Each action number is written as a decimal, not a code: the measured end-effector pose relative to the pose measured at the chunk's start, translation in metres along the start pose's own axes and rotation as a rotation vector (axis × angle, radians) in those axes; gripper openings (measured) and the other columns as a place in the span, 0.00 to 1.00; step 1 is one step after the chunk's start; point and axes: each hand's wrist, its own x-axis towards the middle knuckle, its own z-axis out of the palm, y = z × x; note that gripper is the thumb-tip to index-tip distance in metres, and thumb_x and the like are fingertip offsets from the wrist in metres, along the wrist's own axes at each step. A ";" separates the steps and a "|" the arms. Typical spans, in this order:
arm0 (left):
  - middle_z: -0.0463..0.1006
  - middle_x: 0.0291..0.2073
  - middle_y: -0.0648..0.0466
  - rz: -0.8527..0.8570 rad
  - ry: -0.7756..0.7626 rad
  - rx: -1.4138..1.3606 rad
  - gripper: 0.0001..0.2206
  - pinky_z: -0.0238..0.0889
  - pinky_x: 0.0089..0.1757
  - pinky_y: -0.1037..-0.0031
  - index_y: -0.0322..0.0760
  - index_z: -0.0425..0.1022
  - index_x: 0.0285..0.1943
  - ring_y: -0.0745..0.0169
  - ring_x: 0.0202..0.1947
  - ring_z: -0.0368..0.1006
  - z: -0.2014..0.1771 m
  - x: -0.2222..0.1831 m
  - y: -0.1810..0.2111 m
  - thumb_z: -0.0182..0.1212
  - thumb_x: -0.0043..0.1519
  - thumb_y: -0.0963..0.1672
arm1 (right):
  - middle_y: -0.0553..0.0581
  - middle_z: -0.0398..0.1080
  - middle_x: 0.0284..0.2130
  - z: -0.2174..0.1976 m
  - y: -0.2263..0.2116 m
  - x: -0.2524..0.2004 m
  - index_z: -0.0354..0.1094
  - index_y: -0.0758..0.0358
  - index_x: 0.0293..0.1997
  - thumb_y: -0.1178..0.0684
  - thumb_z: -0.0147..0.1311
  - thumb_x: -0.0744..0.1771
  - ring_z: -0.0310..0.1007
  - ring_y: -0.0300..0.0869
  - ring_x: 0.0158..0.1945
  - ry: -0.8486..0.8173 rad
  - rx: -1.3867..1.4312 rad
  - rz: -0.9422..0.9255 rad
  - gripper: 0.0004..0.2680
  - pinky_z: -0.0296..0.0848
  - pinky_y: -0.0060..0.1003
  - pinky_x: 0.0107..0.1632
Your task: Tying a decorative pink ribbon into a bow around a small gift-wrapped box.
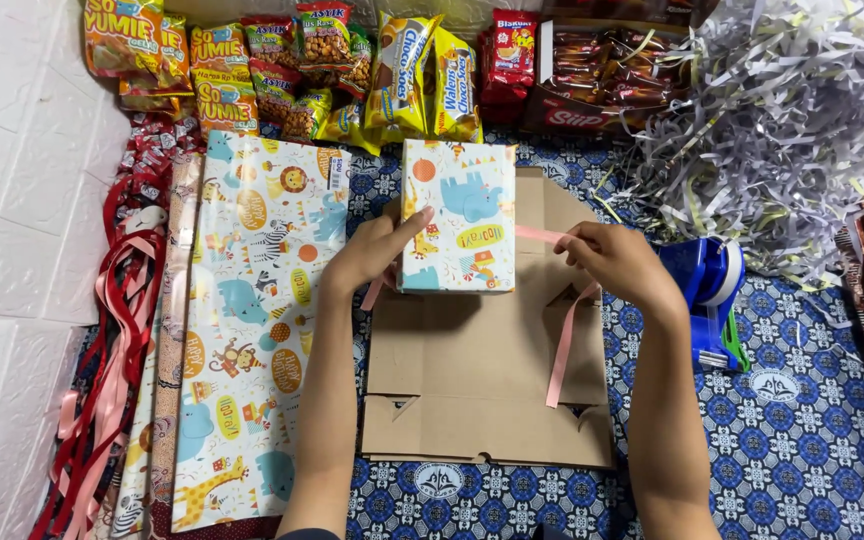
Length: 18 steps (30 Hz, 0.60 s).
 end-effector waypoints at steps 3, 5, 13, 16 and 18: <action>0.69 0.42 0.26 -0.064 -0.082 0.002 0.45 0.77 0.22 0.70 0.07 0.58 0.58 0.47 0.26 0.80 0.011 -0.071 0.087 0.44 0.60 0.63 | 0.60 0.78 0.29 -0.007 0.022 -0.001 0.77 0.58 0.36 0.47 0.47 0.67 0.74 0.57 0.34 0.004 -0.013 0.010 0.11 0.67 0.46 0.37; 0.69 0.43 0.24 -0.106 -0.147 0.082 0.45 0.76 0.20 0.72 0.07 0.59 0.58 0.46 0.25 0.80 0.019 -0.067 0.086 0.41 0.61 0.62 | 0.63 0.78 0.29 -0.020 -0.003 -0.019 0.77 0.60 0.39 0.49 0.46 0.67 0.74 0.55 0.32 -0.024 0.015 0.030 0.11 0.67 0.44 0.37; 0.82 0.22 0.52 -0.140 -0.243 0.485 0.39 0.56 0.60 0.56 0.31 0.81 0.34 0.50 0.57 0.73 0.023 -0.095 0.119 0.28 0.62 0.62 | 0.65 0.77 0.25 -0.019 0.007 -0.024 0.75 0.66 0.46 0.55 0.44 0.67 0.76 0.53 0.32 -0.116 -0.034 0.025 0.12 0.70 0.41 0.36; 0.79 0.21 0.49 0.011 -0.213 0.478 0.24 0.57 0.60 0.57 0.43 0.84 0.35 0.44 0.59 0.69 0.011 -0.084 0.095 0.44 0.64 0.56 | 0.68 0.78 0.34 -0.020 0.010 -0.025 0.74 0.66 0.50 0.57 0.45 0.67 0.77 0.61 0.40 -0.049 -0.108 0.030 0.12 0.72 0.48 0.41; 0.82 0.33 0.47 -0.014 -0.179 0.489 0.16 0.63 0.50 0.59 0.48 0.85 0.37 0.44 0.49 0.73 0.002 -0.083 0.088 0.56 0.57 0.54 | 0.58 0.76 0.44 -0.016 0.035 -0.014 0.74 0.56 0.51 0.54 0.45 0.67 0.76 0.58 0.44 0.028 -0.226 0.148 0.11 0.73 0.53 0.45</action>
